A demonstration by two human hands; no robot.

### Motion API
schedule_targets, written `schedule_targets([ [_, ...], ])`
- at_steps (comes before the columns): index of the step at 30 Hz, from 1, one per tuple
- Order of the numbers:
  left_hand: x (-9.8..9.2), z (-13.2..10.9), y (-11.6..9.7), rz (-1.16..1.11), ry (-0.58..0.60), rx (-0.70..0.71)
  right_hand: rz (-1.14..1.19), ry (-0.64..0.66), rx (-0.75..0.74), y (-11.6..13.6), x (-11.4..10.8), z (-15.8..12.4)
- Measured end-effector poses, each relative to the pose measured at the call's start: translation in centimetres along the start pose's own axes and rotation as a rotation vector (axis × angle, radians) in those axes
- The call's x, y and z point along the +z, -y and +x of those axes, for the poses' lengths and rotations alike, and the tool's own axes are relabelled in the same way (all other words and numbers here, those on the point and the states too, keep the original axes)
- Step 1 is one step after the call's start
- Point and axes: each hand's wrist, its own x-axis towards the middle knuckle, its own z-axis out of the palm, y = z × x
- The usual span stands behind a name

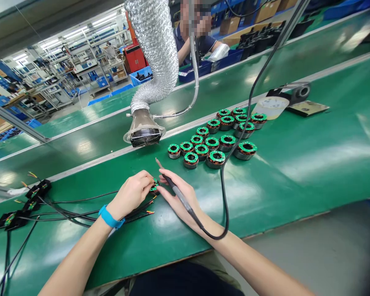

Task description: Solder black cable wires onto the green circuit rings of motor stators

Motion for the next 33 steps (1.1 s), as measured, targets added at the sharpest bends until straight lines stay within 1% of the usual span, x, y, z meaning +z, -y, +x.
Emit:
schedule_targets([
  [3,0.0,0.1,-0.2,0.003,0.017,-0.015,-0.108,-0.178,-0.067,1.7,-1.5,-0.3],
  [4,-0.1,0.1,-0.3,0.004,0.02,-0.02,-0.144,-0.216,-0.101,2.2,-1.9,-0.4],
  [6,0.0,0.1,-0.4,0.004,0.019,-0.032,-0.191,-0.231,-0.179,2.8,-2.5,-0.6],
  [10,0.3,-0.3,-0.8,0.027,0.009,-0.059,-0.223,-0.168,-0.3,3.1,-2.6,-0.8],
  [16,1.0,-0.8,-1.1,0.09,-0.025,-0.065,-0.249,-0.091,-0.338,2.8,-2.1,-0.6],
  [23,1.2,-0.8,-1.1,0.091,-0.025,-0.056,-0.302,-0.039,-0.354,2.5,-1.8,-0.5],
  [31,1.3,-0.8,-1.1,0.103,-0.004,-0.057,-0.392,0.024,-0.529,2.2,-1.5,-0.6],
  [33,1.3,-0.8,-1.1,0.103,-0.004,-0.059,-0.41,0.029,-0.552,2.2,-1.4,-0.7],
])
